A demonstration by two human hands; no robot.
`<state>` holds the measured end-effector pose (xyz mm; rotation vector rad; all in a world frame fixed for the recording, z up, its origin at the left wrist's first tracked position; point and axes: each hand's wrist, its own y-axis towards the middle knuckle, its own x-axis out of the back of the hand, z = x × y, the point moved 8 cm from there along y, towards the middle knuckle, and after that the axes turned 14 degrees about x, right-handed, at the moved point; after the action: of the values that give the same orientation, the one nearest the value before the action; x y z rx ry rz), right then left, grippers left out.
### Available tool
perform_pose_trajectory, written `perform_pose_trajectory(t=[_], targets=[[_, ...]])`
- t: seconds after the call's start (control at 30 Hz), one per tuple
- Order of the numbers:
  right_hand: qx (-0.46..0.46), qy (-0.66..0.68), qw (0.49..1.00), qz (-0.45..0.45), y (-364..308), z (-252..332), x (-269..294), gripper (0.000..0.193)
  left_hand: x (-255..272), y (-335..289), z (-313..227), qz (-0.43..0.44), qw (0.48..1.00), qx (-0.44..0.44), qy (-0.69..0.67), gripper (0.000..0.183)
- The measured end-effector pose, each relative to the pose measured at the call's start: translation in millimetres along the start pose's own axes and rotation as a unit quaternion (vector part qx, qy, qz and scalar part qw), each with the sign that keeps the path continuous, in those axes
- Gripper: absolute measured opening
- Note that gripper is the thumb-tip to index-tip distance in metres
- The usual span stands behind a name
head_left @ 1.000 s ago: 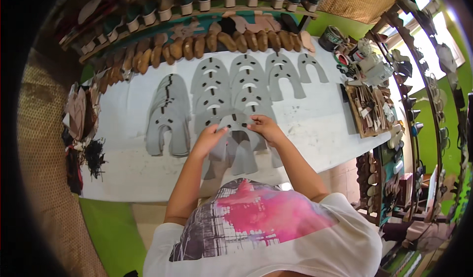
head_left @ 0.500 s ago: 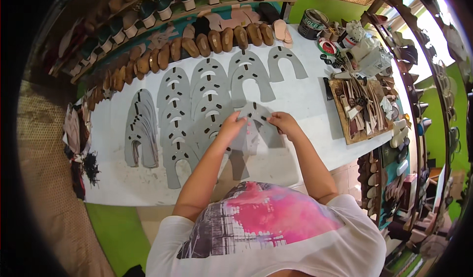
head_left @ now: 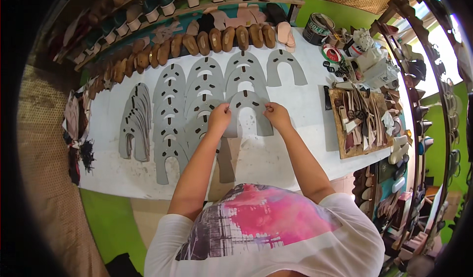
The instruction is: Organizing and stacking shoe upper components on a workbench.
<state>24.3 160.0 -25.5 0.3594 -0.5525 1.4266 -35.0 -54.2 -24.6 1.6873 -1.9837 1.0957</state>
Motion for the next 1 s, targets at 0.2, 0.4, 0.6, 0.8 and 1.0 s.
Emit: perform_pose_trajectory(t=[0.2, 0.4, 0.6, 0.8, 1.0], targets=[[0.001, 0.008, 0.997, -0.081, 9, 18, 21, 0.036, 10, 8, -20, -0.039, 0.998, -0.019, -0.053, 0.028], [0.067, -0.117, 0.988, -0.074, -3, 15, 14, 0.037, 8, -7, -17, -0.048, 0.992, 0.035, 0.114, 0.033], [-0.054, 0.106, 0.992, -0.052, -29, -6, 5, 0.040, 15, -24, -8, -0.034, 0.995, 0.055, 0.080, 0.030], [0.045, 0.005, 0.993, -0.108, -32, -6, 26, 0.037, 17, -32, -5, 0.002, 0.991, 0.074, 0.109, 0.025], [0.305, -0.297, 0.896, -0.125, -29, 61, -11, 0.042, -3, -43, -44, -0.143, 0.942, -0.195, 0.234, 0.040]])
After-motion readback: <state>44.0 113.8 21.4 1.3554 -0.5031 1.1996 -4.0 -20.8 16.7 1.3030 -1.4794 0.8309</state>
